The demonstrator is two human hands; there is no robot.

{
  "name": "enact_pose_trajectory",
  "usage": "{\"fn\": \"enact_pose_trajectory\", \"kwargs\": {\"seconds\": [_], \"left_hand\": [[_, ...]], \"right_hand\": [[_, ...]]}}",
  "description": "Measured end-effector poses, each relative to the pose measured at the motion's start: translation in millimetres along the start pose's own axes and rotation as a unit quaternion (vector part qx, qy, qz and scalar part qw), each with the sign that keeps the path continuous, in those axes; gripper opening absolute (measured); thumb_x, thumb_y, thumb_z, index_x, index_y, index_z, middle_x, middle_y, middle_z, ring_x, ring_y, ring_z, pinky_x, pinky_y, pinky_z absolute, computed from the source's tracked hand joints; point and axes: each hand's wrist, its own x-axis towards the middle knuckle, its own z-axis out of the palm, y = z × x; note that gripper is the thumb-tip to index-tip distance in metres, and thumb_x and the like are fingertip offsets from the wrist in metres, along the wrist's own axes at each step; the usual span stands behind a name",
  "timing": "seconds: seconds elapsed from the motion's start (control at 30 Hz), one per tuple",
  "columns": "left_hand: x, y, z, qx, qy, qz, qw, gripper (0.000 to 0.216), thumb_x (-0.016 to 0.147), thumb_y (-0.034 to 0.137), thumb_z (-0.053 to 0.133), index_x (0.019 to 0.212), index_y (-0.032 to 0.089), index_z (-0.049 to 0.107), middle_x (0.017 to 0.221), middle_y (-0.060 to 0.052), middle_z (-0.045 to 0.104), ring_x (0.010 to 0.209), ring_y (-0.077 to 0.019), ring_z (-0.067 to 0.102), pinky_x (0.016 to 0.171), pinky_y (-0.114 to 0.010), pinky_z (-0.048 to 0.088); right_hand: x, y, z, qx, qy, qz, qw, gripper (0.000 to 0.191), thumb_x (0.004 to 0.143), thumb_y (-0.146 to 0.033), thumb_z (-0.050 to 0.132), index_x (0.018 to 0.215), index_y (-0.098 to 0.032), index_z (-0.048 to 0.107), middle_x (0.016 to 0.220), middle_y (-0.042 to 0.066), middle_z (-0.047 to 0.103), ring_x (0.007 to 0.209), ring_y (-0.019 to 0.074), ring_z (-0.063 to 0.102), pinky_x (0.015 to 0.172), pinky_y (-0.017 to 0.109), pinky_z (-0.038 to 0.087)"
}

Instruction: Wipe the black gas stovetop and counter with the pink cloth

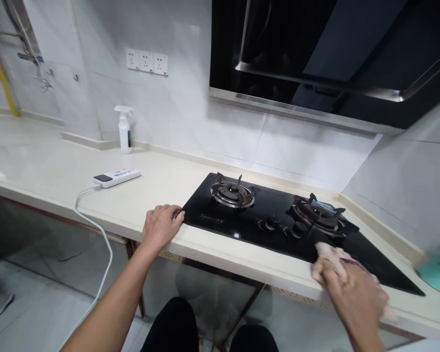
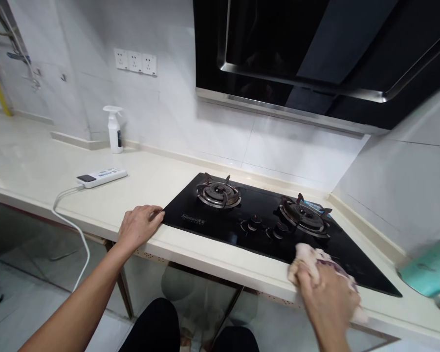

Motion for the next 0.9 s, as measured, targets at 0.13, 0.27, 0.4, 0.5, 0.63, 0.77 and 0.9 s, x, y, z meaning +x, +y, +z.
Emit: {"fn": "enact_pose_trajectory", "kwargs": {"seconds": [0.13, 0.27, 0.4, 0.5, 0.63, 0.77, 0.9], "left_hand": [[0, -1, 1, 0.006, 0.003, 0.005, 1.000, 0.037, 0.098, 0.044, 0.046, 0.108, 0.024, 0.075, 0.114, -0.007, 0.077, 0.114, -0.0313, 0.064, 0.097, -0.046, 0.043], [0, -3, 2, 0.009, 0.000, 0.018, 1.000, 0.037, 0.098, 0.044, 0.047, 0.108, 0.023, 0.075, 0.114, -0.008, 0.077, 0.113, -0.0310, 0.064, 0.095, -0.045, 0.043], [1, -5, 2, 0.005, -0.004, 0.010, 1.000, 0.035, 0.098, 0.042, 0.047, 0.107, 0.024, 0.075, 0.114, -0.007, 0.077, 0.113, -0.0302, 0.063, 0.094, -0.043, 0.043], [0, -5, 1, 0.001, -0.004, 0.008, 1.000, 0.033, 0.098, 0.041, 0.047, 0.106, 0.025, 0.075, 0.114, -0.006, 0.077, 0.113, -0.0298, 0.063, 0.094, -0.042, 0.043], [-1, -4, 0, -0.005, 0.007, 0.002, 1.000, 0.033, 0.097, 0.039, 0.047, 0.103, 0.024, 0.075, 0.111, -0.006, 0.077, 0.111, -0.0302, 0.064, 0.093, -0.042, 0.043], [-2, -4, -1, -0.012, 0.017, -0.004, 1.000, 0.032, 0.096, 0.038, 0.047, 0.102, 0.024, 0.075, 0.109, -0.007, 0.078, 0.110, -0.0307, 0.064, 0.092, -0.042, 0.043], [-2, -5, 0, -0.014, 0.016, -0.005, 1.000, 0.033, 0.097, 0.038, 0.046, 0.101, 0.025, 0.076, 0.109, -0.007, 0.078, 0.110, -0.0303, 0.065, 0.093, -0.042, 0.043]], "right_hand": [[-28, -95, 3, 0.043, 0.027, -0.089, 0.995, 0.041, 0.095, -0.056, 0.039, 0.086, -0.023, 0.060, 0.085, 0.011, 0.067, 0.089, 0.0330, 0.059, 0.081, 0.046, 0.035], [-48, -196, 0, 0.155, -0.001, -0.191, 0.969, 0.030, 0.098, -0.049, 0.048, 0.088, -0.022, 0.059, 0.089, 0.007, 0.067, 0.089, 0.0283, 0.055, 0.087, 0.044, 0.032], [-59, -252, -6, 0.223, -0.012, -0.240, 0.945, 0.025, 0.097, -0.045, 0.055, 0.087, -0.022, 0.058, 0.089, 0.005, 0.065, 0.091, 0.0264, 0.054, 0.089, 0.044, 0.030], [-63, -253, -8, 0.283, -0.030, -0.242, 0.928, 0.024, 0.098, -0.043, 0.053, 0.086, -0.022, 0.058, 0.088, 0.004, 0.065, 0.090, 0.0247, 0.054, 0.087, 0.041, 0.031], [-66, -233, -14, 0.410, -0.089, -0.199, 0.886, 0.029, 0.099, -0.046, 0.050, 0.086, -0.023, 0.062, 0.089, 0.003, 0.066, 0.089, 0.0229, 0.055, 0.085, 0.038, 0.034], [-64, -232, -24, 0.591, -0.196, -0.055, 0.781, 0.036, 0.096, -0.057, 0.052, 0.095, -0.024, 0.068, 0.091, 0.001, 0.070, 0.088, 0.0212, 0.060, 0.084, 0.035, 0.044], [-43, -257, -20, 0.744, -0.199, 0.094, 0.631, 0.049, 0.095, -0.063, 0.048, 0.115, -0.024, 0.070, 0.110, 0.005, 0.074, 0.106, 0.0223, 0.066, 0.090, 0.034, 0.052]]}}
